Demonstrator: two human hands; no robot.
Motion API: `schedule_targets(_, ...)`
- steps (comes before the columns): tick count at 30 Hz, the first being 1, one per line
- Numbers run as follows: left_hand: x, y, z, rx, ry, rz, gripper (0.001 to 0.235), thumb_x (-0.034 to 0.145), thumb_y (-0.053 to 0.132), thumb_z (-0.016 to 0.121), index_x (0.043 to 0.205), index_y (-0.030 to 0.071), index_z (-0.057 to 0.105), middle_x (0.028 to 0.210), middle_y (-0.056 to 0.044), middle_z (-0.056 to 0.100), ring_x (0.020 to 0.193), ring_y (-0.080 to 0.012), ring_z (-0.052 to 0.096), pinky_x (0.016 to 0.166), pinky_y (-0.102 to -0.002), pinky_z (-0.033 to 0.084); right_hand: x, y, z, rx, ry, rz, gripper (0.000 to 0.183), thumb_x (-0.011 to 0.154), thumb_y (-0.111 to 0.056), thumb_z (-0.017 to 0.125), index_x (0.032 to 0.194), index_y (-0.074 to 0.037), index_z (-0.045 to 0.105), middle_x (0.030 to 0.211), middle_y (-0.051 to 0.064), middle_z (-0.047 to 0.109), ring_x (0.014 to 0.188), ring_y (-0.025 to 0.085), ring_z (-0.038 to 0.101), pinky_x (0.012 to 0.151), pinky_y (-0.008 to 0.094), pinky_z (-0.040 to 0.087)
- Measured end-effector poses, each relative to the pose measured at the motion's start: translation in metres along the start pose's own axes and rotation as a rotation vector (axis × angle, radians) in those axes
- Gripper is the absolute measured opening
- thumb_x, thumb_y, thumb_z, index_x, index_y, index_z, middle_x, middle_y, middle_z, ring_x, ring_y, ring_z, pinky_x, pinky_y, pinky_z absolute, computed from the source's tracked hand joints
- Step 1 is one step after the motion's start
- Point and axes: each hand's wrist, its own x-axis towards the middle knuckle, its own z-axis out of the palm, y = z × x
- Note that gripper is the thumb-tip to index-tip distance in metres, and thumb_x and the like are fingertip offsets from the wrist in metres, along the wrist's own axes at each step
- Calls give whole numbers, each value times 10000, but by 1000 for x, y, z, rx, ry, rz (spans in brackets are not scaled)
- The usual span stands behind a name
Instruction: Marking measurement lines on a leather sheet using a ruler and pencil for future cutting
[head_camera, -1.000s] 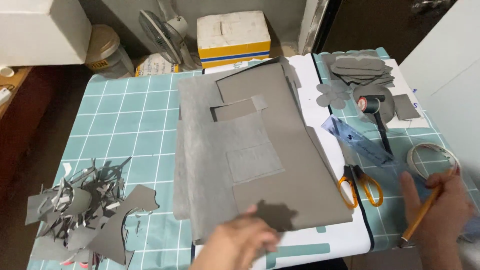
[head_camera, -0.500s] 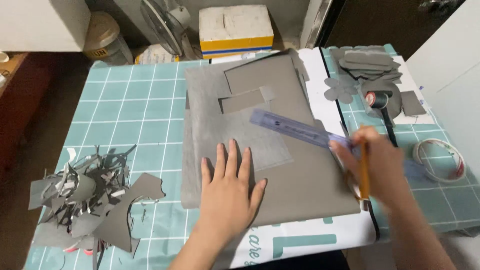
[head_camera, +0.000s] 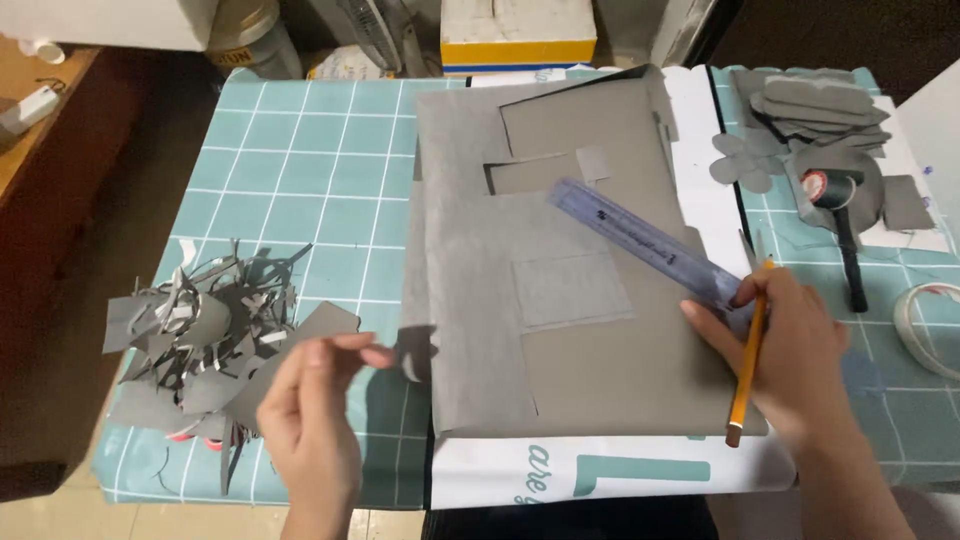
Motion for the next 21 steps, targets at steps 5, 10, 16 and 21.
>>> schedule_targets(5, -7, 28, 9, 296, 3, 207, 403, 1079, 144, 374, 965, -21, 723, 852, -125, 752, 855, -200, 727, 856, -302, 545, -6, -1, 0, -50, 43, -38, 490, 867, -584, 757, 1040, -177, 546, 935, -1, 646, 1137, 298, 576, 962, 483, 300)
schedule_targets(10, -3, 25, 16, 449, -141, 239, 258, 1033, 161, 501, 975, 93, 743, 998, -7, 788, 949, -157, 694, 882, -291, 510, -20, -6, -8, -88, 17, -118, 385, 908, -472, 745, 1032, -170, 541, 891, -18, 657, 1120, 277, 609, 993, 476, 315)
schedule_targets(16, -7, -22, 22, 741, -555, 270, 467, 965, 215, 635, 1425, 142, 601, 1617, -64, 433, 1510, -434, 317, 1125, -684, 244, -41, -17, -39, 111, -225, -193, 300, 854, -295, 804, 864, -120, 561, 755, 42, 578, 575, 204, 508, 559, 344, 445)
schedule_targets(21, -16, 4, 24, 536, -437, 135, 429, 1056, 237, 392, 1362, 126, 671, 1584, -56, 491, 1530, -337, 337, 1193, -650, 75, -78, -29, -17, 494, -366, -98, 220, 836, -159, 838, 803, -143, 620, 795, -6, 661, 688, 122, 559, 697, 240, 422)
